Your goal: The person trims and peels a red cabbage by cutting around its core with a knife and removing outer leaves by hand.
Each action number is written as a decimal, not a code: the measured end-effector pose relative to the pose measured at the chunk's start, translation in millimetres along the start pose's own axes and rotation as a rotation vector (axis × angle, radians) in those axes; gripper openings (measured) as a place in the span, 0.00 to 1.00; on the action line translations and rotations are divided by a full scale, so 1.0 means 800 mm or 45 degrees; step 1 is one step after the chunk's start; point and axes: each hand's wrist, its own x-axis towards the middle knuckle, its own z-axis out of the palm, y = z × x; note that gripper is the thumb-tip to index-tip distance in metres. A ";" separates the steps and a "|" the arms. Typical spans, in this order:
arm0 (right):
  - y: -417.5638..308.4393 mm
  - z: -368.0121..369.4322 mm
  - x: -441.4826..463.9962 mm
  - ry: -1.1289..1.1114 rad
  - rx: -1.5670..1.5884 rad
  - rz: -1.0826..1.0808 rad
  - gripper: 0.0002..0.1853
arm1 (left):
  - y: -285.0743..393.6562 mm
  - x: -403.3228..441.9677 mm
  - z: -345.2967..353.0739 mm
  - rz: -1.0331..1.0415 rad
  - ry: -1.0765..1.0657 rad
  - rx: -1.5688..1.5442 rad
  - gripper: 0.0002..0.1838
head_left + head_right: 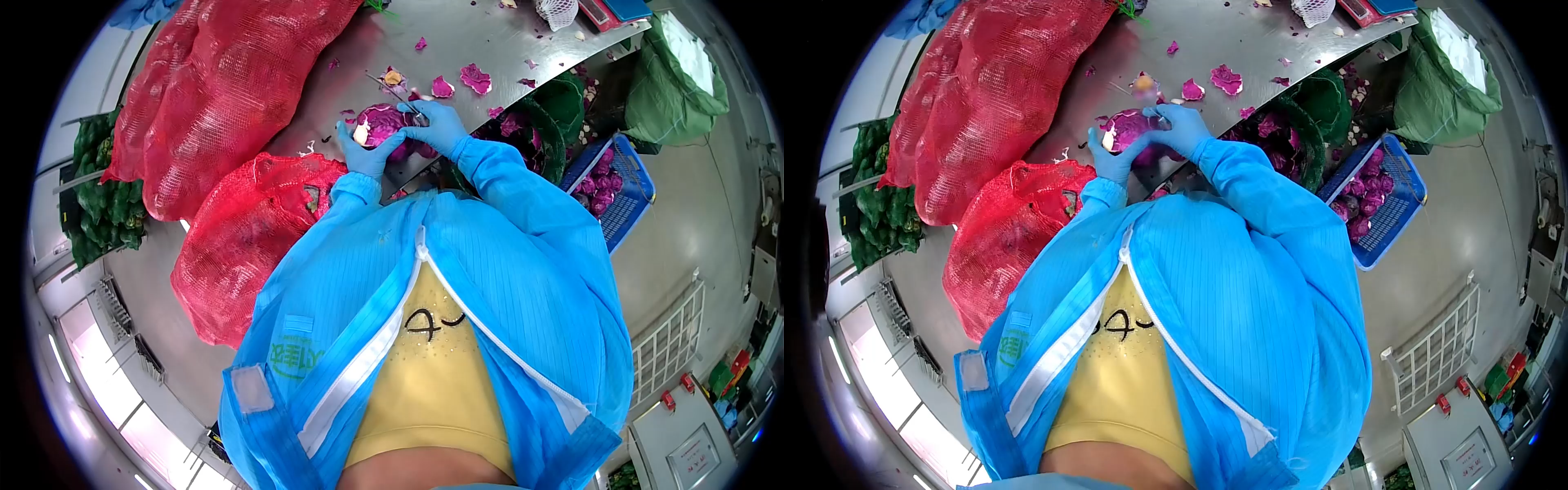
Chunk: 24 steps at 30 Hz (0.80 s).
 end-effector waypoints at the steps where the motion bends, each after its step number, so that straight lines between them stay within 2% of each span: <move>1: 0.001 0.002 -0.002 0.055 -0.006 -0.004 0.27 | 0.000 0.001 -0.002 0.003 0.013 0.061 0.68; 2: 0.009 0.010 -0.007 0.143 -0.016 -0.109 0.26 | 0.000 0.002 -0.002 0.005 0.023 0.121 0.68; 3: 0.007 0.012 -0.014 0.142 -0.016 -0.102 0.26 | -0.007 0.005 -0.004 -0.001 0.019 0.122 0.68; 7: -0.004 0.019 -0.027 0.218 0.029 -0.126 0.25 | -0.021 0.021 -0.014 -0.071 -0.126 -0.148 0.63; 9: -0.008 0.021 -0.031 0.263 0.091 -0.139 0.23 | -0.015 0.023 -0.019 -0.188 -0.232 -0.247 0.57; 10: -0.007 0.020 -0.033 0.262 0.094 -0.130 0.23 | -0.013 0.022 -0.019 -0.195 -0.236 -0.243 0.57; 12: 0.000 0.014 -0.032 0.424 0.069 -0.226 0.20 | -0.007 0.023 -0.017 -0.445 -0.266 -0.501 0.48; 13: 0.006 0.010 -0.032 0.407 0.053 -0.077 0.19 | -0.004 0.025 -0.018 -0.448 -0.267 -0.500 0.48; 15: 0.031 -0.003 -0.027 0.505 -0.029 -0.100 0.18 | 0.005 0.030 -0.025 -0.551 -0.434 -0.766 0.41; 16: 0.034 -0.016 -0.024 0.420 -0.092 0.168 0.17 | 0.020 0.028 -0.032 -0.733 -0.471 -0.785 0.39; 17: 0.036 -0.028 -0.020 0.427 -0.165 0.252 0.17 | 0.011 0.033 -0.035 -0.737 -0.475 -0.782 0.39; 19: 0.071 -0.037 -0.010 0.514 -0.211 0.171 0.18 | -0.002 0.045 -0.034 -0.903 -0.566 -1.062 0.39; 21: 0.083 -0.042 -0.009 0.527 -0.244 0.201 0.21 | -0.006 0.050 -0.032 -0.854 -0.561 -1.024 0.40; 23: 0.076 -0.049 -0.006 0.743 -0.376 0.019 0.25 | -0.010 0.067 -0.027 -0.345 -0.644 -0.616 0.43; 24: 0.069 -0.046 -0.003 0.796 -0.347 0.023 0.27 | -0.008 0.074 -0.025 -0.220 -0.665 -0.465 0.47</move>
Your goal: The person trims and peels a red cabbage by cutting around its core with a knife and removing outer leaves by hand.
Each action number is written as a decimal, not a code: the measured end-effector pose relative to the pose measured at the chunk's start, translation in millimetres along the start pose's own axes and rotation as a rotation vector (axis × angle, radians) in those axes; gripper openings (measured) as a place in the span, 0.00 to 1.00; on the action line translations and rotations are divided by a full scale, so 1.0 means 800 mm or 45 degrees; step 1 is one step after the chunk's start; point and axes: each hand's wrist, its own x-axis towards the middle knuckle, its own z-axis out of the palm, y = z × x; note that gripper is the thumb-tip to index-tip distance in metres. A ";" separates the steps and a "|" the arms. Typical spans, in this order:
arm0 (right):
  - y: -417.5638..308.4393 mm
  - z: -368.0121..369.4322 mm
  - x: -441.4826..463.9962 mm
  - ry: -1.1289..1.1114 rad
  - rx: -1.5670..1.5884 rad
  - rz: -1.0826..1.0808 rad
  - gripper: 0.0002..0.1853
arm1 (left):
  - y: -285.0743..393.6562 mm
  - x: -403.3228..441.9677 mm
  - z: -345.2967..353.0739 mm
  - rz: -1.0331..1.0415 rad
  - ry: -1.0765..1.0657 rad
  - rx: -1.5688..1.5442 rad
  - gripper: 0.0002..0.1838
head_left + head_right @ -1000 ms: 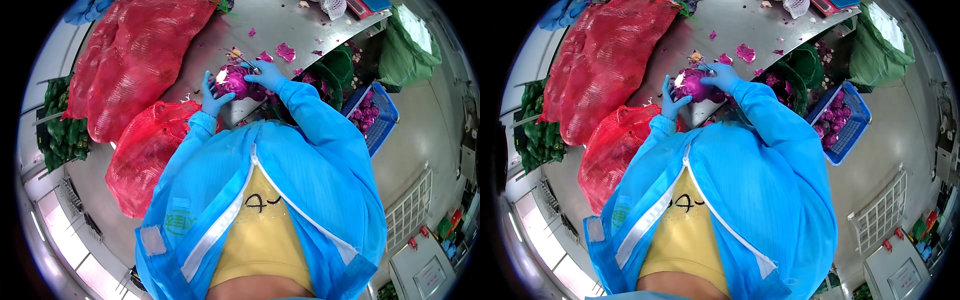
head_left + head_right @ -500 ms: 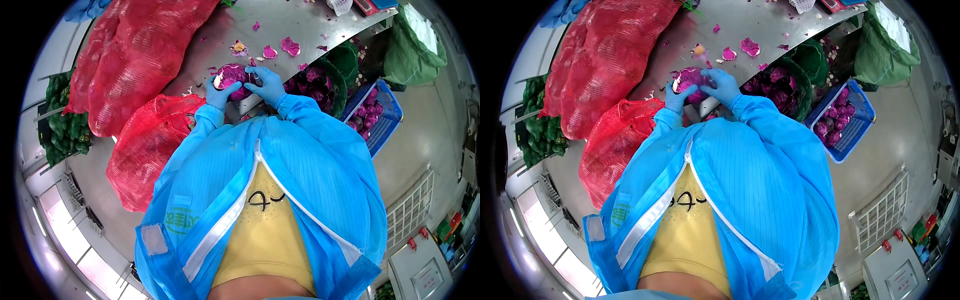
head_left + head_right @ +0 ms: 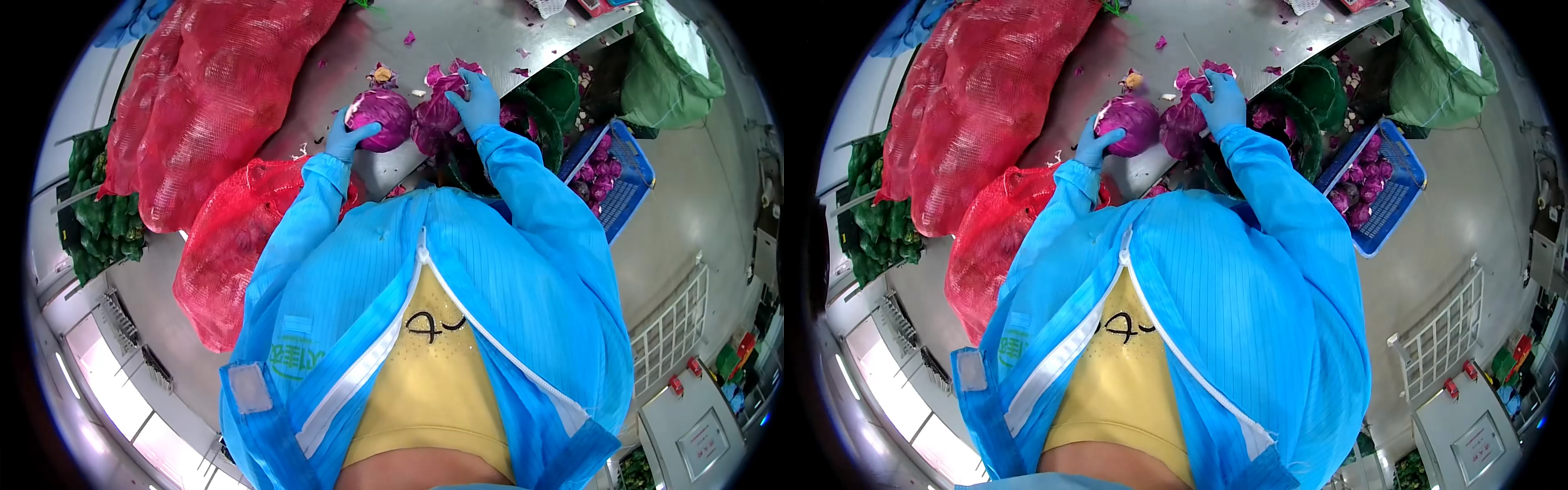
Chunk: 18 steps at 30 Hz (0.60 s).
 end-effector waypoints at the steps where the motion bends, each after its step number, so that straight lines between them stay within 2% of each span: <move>1: -0.009 0.003 0.001 0.001 0.000 -0.006 0.27 | 0.002 0.005 -0.001 0.005 0.001 -0.002 0.47; 3: -0.033 0.007 -0.001 -0.343 0.402 0.185 0.27 | 0.009 0.011 -0.002 0.239 -0.216 0.421 0.51; 5: -0.054 0.012 0.005 -0.551 0.372 0.063 0.28 | 0.015 0.011 -0.002 0.209 -0.267 0.468 0.52; 7: -0.053 0.027 0.011 -0.802 0.573 0.275 0.28 | 0.018 0.015 -0.004 0.159 -0.365 0.560 0.55; 8: -0.050 0.031 0.014 -0.803 0.571 0.264 0.28 | 0.019 0.015 -0.005 0.235 -0.381 0.671 0.60; 9: -0.049 0.033 0.016 -0.820 0.529 0.298 0.27 | 0.018 0.009 -0.003 0.242 -0.375 0.675 0.60; 12: -0.047 0.039 0.016 -0.823 0.459 0.341 0.25 | -0.005 -0.014 0.007 0.194 0.196 0.404 0.67; 14: -0.050 0.037 0.009 -0.758 0.452 0.363 0.23 | -0.020 -0.033 0.028 0.218 0.266 0.262 0.67; 15: -0.062 0.027 0.012 -0.789 0.287 0.317 0.23 | -0.028 -0.036 0.039 0.241 0.337 0.118 0.68; 16: -0.076 0.017 0.016 -0.818 0.151 0.263 0.22 | -0.027 -0.035 0.050 0.304 0.373 0.455 0.71; 17: -0.089 0.012 0.016 -0.853 0.018 0.212 0.22 | -0.027 -0.034 0.059 0.344 0.524 0.798 0.73; 18: -0.094 0.010 0.010 -0.862 0.022 0.218 0.22 | -0.022 -0.036 0.070 0.309 0.565 0.840 0.70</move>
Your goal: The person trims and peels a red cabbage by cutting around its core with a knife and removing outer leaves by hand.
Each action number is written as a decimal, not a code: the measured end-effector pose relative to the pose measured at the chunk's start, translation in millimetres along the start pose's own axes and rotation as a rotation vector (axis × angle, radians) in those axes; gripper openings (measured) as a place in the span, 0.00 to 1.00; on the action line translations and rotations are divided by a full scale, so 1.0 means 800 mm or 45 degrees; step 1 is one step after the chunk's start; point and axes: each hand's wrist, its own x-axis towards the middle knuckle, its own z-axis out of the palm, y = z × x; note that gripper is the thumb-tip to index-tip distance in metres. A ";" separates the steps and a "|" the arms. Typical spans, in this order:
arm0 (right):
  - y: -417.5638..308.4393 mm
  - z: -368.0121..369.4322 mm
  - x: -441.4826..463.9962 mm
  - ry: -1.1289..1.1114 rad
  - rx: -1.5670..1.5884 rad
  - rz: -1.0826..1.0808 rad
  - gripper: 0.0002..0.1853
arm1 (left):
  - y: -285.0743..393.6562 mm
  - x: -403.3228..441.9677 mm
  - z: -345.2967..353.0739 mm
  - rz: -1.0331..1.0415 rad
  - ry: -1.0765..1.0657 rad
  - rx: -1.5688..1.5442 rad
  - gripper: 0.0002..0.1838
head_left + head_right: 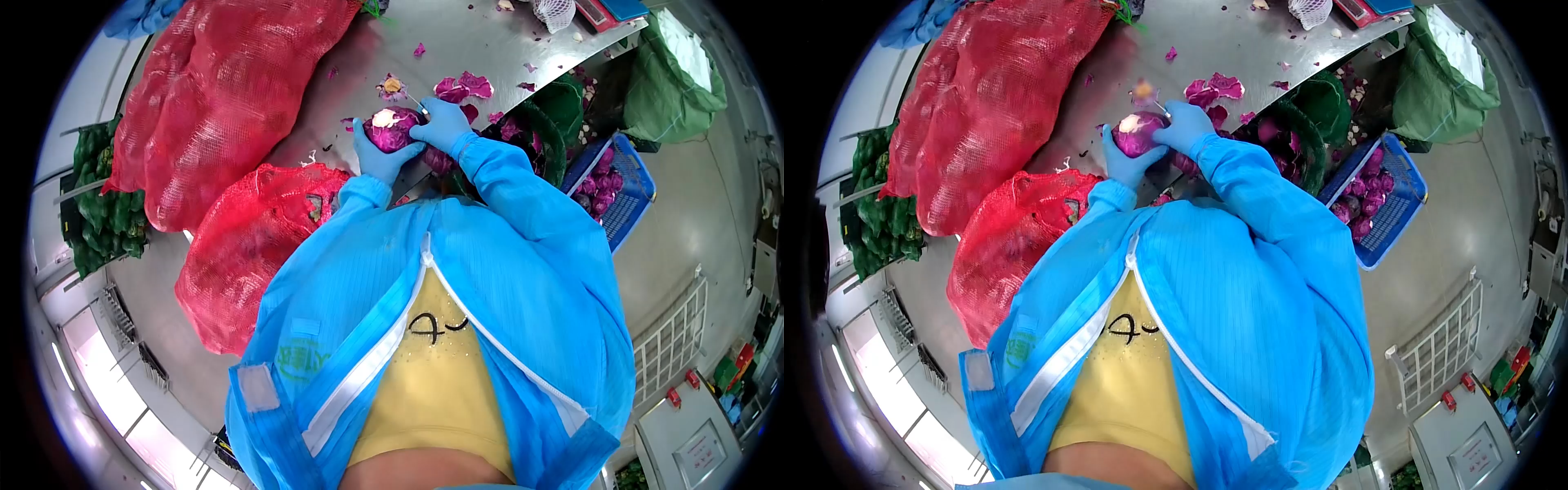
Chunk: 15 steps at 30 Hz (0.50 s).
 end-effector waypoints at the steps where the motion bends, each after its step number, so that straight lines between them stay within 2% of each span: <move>1: -0.003 0.000 -0.003 0.022 -0.135 -0.015 0.20 | 0.005 0.003 0.004 -0.026 0.022 0.050 0.68; 4: -0.003 0.001 -0.007 0.083 -0.343 -0.049 0.18 | -0.004 0.017 0.001 0.067 -0.124 0.001 0.66; 6: -0.006 -0.001 -0.016 0.103 -0.440 -0.061 0.16 | -0.008 0.020 0.001 0.083 -0.112 0.043 0.65; 10: 0.005 -0.014 -0.023 0.257 -0.319 -0.082 0.13 | 0.000 0.026 -0.008 0.138 -0.177 0.110 0.65; 15: -0.002 -0.039 -0.018 0.248 -0.366 -0.084 0.12 | -0.003 0.037 -0.014 0.214 -0.299 0.156 0.64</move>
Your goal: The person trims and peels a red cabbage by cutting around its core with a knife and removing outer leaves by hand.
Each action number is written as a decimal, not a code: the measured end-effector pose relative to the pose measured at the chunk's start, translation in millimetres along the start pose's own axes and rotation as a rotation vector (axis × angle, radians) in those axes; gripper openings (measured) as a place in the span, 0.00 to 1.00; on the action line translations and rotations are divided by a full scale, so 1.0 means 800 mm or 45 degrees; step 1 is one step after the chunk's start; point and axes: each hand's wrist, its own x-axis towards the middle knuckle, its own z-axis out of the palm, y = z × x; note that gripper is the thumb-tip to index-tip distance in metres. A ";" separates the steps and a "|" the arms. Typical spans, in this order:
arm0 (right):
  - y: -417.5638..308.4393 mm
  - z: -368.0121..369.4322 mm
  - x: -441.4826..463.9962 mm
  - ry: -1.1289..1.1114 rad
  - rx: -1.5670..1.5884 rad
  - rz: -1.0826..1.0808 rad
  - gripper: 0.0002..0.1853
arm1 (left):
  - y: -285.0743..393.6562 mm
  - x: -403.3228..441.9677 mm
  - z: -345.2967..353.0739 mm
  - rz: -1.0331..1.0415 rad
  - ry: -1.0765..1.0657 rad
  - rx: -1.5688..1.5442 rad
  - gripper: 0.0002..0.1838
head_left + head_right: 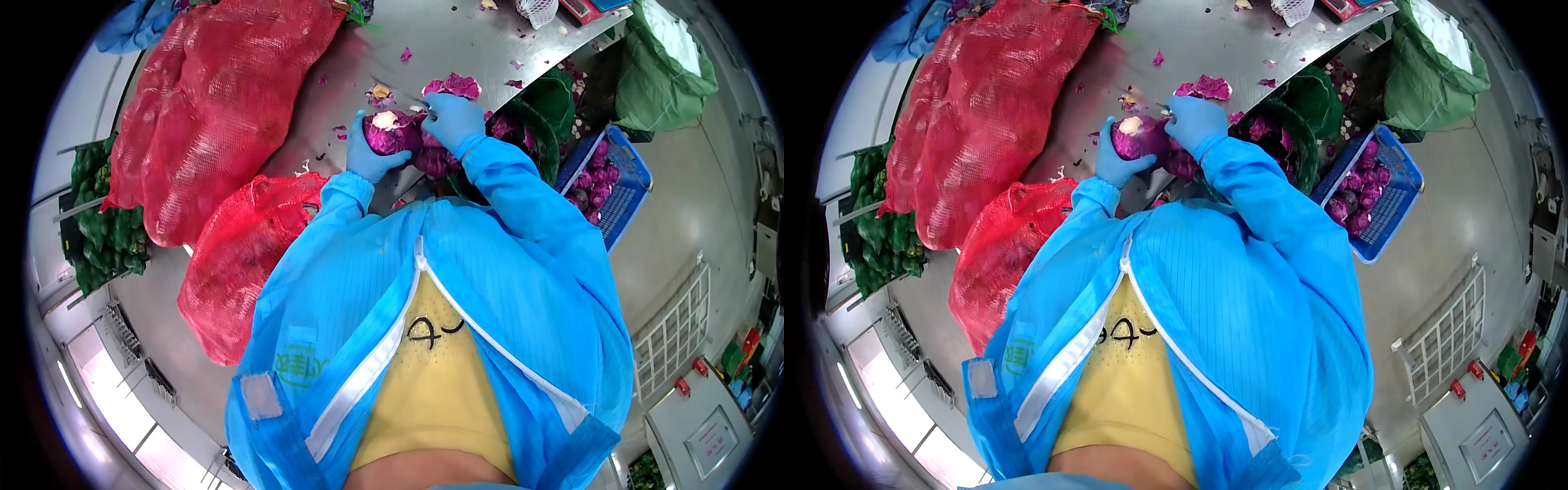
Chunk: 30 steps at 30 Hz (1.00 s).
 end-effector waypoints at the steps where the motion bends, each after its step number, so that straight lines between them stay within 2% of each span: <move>1: -0.006 -0.002 0.000 0.026 -0.098 -0.050 0.11 | -0.001 0.000 -0.001 -0.018 -0.020 -0.040 0.65; 3: -0.007 -0.005 0.005 0.039 -0.197 -0.105 0.10 | 0.003 -0.006 -0.004 -0.048 -0.038 -0.084 0.65; 5: 0.008 -0.012 0.028 0.379 -0.115 -0.240 0.10 | 0.022 -0.008 -0.014 0.074 -0.114 0.041 0.65; 6: 0.017 -0.016 0.037 0.379 -0.114 -0.242 0.10 | 0.017 -0.009 -0.012 0.073 -0.112 0.042 0.65; 8: 0.031 -0.025 0.052 0.331 -0.104 -0.207 0.12 | 0.005 -0.005 -0.008 0.017 -0.128 -0.221 0.68; 9: 0.033 -0.028 0.047 0.174 -0.138 -0.194 0.17 | 0.004 -0.003 -0.010 0.019 -0.125 -0.223 0.68; 10: 0.032 -0.018 0.040 0.172 -0.143 -0.201 0.17 | 0.005 -0.003 -0.013 0.020 -0.153 -0.176 0.68; 12: 0.031 0.018 0.023 -0.010 0.309 -0.079 0.21 | 0.006 -0.002 -0.014 0.022 -0.169 -0.134 0.68; 15: 0.005 0.049 -0.002 -0.185 0.595 0.220 0.28 | 0.009 -0.005 -0.013 0.019 -0.209 -0.204 0.70; 16: 0.004 0.056 -0.006 -0.120 0.589 0.224 0.31 | 0.012 -0.006 -0.015 0.017 -0.207 -0.205 0.70; 19: -0.002 0.064 -0.014 -0.050 0.656 0.261 0.29 | 0.019 -0.014 -0.016 0.024 -0.212 -0.222 0.69; 21: -0.007 0.065 -0.021 -0.170 1.018 0.540 0.26 | 0.020 -0.020 -0.013 0.056 -0.130 -0.123 0.69; 22: -0.010 0.065 -0.025 -0.171 1.018 0.545 0.26 | 0.021 -0.024 -0.012 0.054 -0.133 -0.123 0.69; 24: -0.017 0.065 -0.028 -0.174 1.403 0.665 0.20 | 0.024 -0.029 -0.010 0.081 -0.088 -0.033 0.70; 28: -0.033 0.053 -0.019 -0.130 1.332 0.519 0.18 | 0.030 -0.029 -0.007 0.132 -0.095 0.104 0.72; 30: -0.033 0.049 -0.003 0.288 0.912 0.120 0.18 | 0.025 -0.030 -0.005 0.200 -0.132 -0.120 0.72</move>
